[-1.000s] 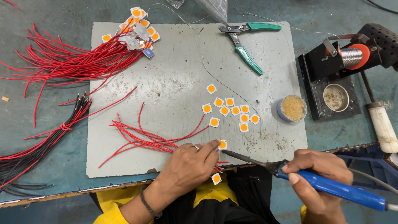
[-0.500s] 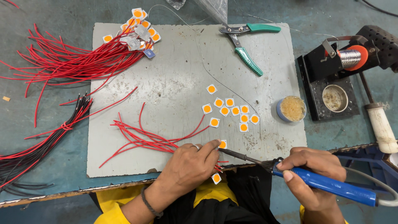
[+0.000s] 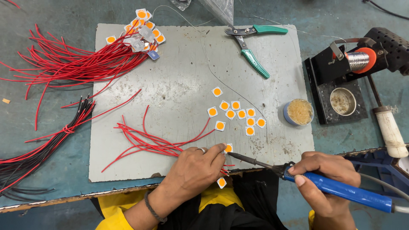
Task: The person solders red wires to small square LED modules on a workbench. They apply flux to the wire ends, use a soldering iron to attach each wire to an LED, and then move the completed units aside. The process is repeated for multiple LEDs.
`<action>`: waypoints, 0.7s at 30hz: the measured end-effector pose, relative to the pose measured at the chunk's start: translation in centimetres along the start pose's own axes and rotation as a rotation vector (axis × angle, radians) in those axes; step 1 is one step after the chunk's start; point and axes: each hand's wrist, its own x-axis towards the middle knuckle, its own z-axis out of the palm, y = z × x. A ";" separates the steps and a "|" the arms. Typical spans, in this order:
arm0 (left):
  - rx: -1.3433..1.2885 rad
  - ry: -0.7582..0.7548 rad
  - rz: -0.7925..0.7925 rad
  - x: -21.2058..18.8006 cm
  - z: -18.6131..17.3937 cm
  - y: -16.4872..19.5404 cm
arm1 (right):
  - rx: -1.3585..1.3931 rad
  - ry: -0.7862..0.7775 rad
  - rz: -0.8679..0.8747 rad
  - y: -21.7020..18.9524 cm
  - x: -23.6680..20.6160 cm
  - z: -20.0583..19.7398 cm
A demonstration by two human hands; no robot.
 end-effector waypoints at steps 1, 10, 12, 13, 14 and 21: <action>0.000 0.000 -0.002 0.0 0.0 0.0 | 0.004 -0.002 -0.001 0.0 0.0 0.0; -0.023 -0.019 -0.017 0.0 0.1 -0.1 | 0.000 0.011 0.019 0.1 0.1 0.0; -0.115 0.003 -0.027 -0.1 0.3 -0.3 | -0.004 0.057 0.050 0.4 -0.4 -0.2; -0.160 0.014 -0.032 -0.3 0.3 -0.4 | -0.009 0.094 0.081 0.5 -0.8 -0.4; -0.190 0.036 -0.065 -0.4 0.3 -0.4 | -0.016 0.131 0.112 0.7 -1.2 -0.7; -0.255 0.361 -0.508 0.1 -1.6 -3.0 | 0.082 0.352 0.151 3.2 -3.9 -2.9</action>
